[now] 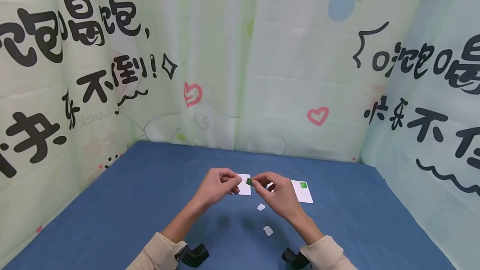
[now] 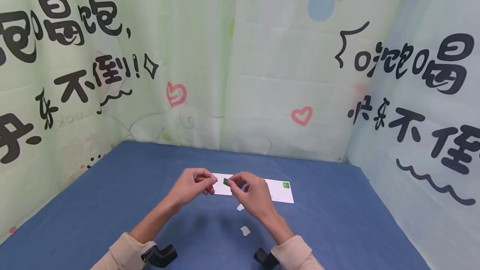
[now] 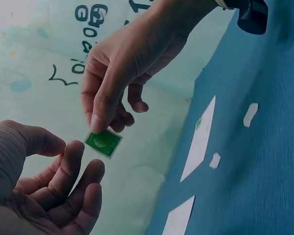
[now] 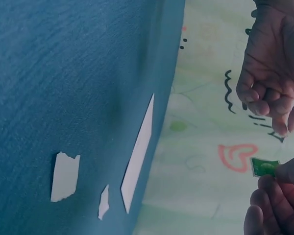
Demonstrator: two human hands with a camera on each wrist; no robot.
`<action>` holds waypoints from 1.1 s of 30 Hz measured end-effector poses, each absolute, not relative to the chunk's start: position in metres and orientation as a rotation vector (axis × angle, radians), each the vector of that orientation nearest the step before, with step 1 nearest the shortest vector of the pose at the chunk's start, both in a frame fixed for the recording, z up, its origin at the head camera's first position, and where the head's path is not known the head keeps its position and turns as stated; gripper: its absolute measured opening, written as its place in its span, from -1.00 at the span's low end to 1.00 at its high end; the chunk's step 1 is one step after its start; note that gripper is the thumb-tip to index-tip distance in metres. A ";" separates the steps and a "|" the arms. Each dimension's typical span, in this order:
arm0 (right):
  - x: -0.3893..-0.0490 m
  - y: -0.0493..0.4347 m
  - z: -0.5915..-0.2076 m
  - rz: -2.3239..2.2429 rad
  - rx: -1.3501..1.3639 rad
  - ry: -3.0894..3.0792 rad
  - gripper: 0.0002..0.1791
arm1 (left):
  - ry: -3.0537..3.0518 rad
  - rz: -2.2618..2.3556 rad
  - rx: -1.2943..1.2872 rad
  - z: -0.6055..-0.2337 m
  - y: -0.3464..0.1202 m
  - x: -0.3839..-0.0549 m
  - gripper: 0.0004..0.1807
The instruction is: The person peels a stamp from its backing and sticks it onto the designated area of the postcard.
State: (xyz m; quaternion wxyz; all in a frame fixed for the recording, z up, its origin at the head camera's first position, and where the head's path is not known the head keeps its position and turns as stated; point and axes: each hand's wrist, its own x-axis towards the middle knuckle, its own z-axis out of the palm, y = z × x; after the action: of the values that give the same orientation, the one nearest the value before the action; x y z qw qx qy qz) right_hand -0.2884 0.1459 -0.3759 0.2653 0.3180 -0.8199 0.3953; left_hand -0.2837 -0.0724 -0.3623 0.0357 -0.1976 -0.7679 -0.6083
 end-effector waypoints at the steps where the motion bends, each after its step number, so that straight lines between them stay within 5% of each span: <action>1: -0.289 0.146 -0.376 1.083 0.839 -2.237 -0.91 | -2.362 -1.861 -0.594 -0.363 -0.073 -0.285 -0.80; 33: -0.330 0.143 -0.401 1.099 0.613 -2.516 -0.96 | -2.473 -1.346 -0.320 -0.393 -0.095 -0.321 -0.92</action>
State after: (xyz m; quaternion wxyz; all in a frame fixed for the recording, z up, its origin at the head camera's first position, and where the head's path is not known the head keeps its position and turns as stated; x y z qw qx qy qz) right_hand -0.3304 0.1426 -0.4013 0.1636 0.2150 -0.8824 0.3853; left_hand -0.3213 -0.0948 -0.3926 0.1533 -0.1115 -0.8625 -0.4692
